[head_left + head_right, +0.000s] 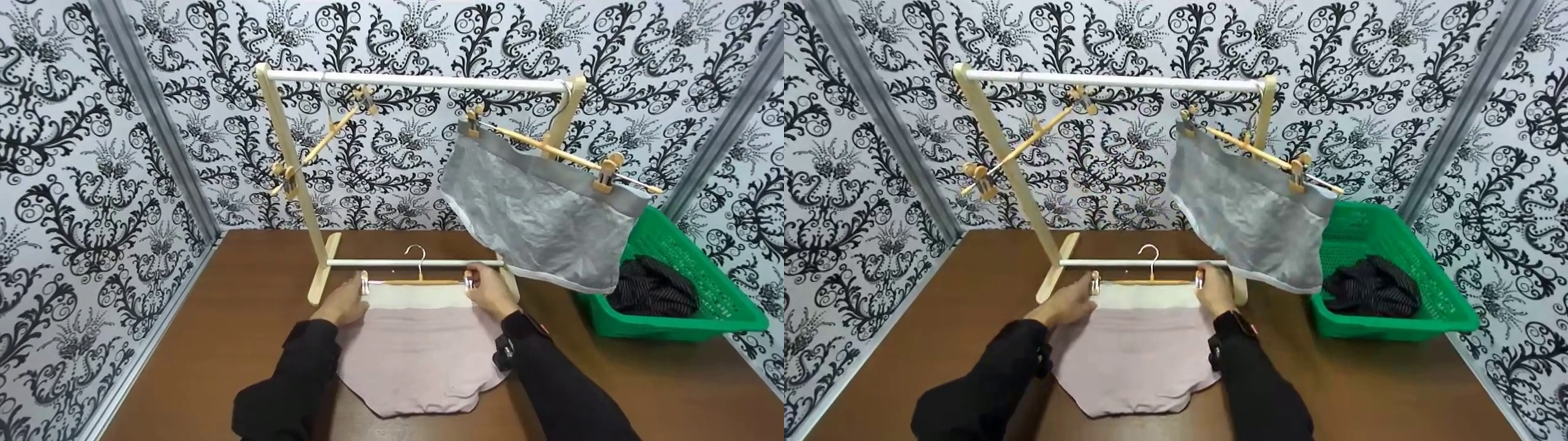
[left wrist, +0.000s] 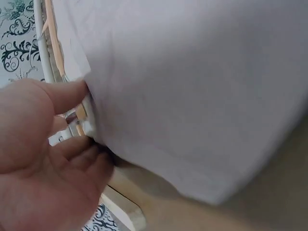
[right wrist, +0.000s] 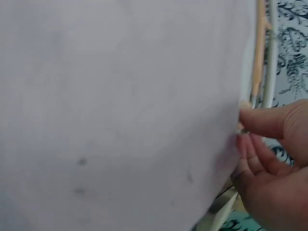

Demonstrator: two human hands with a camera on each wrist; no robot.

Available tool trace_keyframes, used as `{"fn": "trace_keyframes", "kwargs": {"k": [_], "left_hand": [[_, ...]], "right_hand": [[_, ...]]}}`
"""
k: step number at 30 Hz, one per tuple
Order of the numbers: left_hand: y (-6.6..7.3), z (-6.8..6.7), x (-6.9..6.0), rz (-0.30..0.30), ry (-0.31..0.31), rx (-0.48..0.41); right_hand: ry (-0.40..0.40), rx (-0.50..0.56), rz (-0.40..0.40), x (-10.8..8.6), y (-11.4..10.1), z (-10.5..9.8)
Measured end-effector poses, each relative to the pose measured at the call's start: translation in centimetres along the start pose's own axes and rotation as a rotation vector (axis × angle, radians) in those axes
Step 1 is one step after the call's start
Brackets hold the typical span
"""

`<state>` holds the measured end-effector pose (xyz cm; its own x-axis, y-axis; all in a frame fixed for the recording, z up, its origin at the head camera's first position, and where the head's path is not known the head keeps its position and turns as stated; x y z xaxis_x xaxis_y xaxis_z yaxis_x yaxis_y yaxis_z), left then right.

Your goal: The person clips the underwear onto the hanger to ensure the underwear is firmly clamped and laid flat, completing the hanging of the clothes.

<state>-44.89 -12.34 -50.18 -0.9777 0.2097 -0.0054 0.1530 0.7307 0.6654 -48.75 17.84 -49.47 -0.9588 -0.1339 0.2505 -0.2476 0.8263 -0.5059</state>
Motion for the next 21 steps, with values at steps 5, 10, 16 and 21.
{"fn": "trace_keyframes", "kwargs": {"k": [5, 10, 16, 21], "left_hand": [[-0.3, -0.6, 0.1, -0.004, 0.144, -0.014], [-0.6, -1.6, 0.1, -0.066, 0.315, 0.08], [-1.0, -1.4, 0.2, -0.086, 0.273, 0.098], [-0.9, -1.4, 0.0, -0.037, 0.273, 0.097]], "right_hand": [[0.07, -0.11, -0.029, 0.0, -3.2, -0.7], [-0.045, -0.004, -0.127, 1.1, -9.3, 2.3], [-0.224, -0.039, -0.217, 2.5, -14.8, 6.7], [-0.219, -0.124, -0.298, 3.4, -17.3, 8.5]]}}
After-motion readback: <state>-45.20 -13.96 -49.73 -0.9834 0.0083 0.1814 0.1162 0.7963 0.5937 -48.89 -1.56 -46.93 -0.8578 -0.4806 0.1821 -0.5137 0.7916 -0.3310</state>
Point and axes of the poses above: each hand's wrist, its own x-axis towards the middle knuckle, its own z-axis out of the palm, y = z × x, the point moved 7 cm from there along x, towards the middle knuckle, and after that the axes turned 10 degrees about -x, right-handed, at the moved point
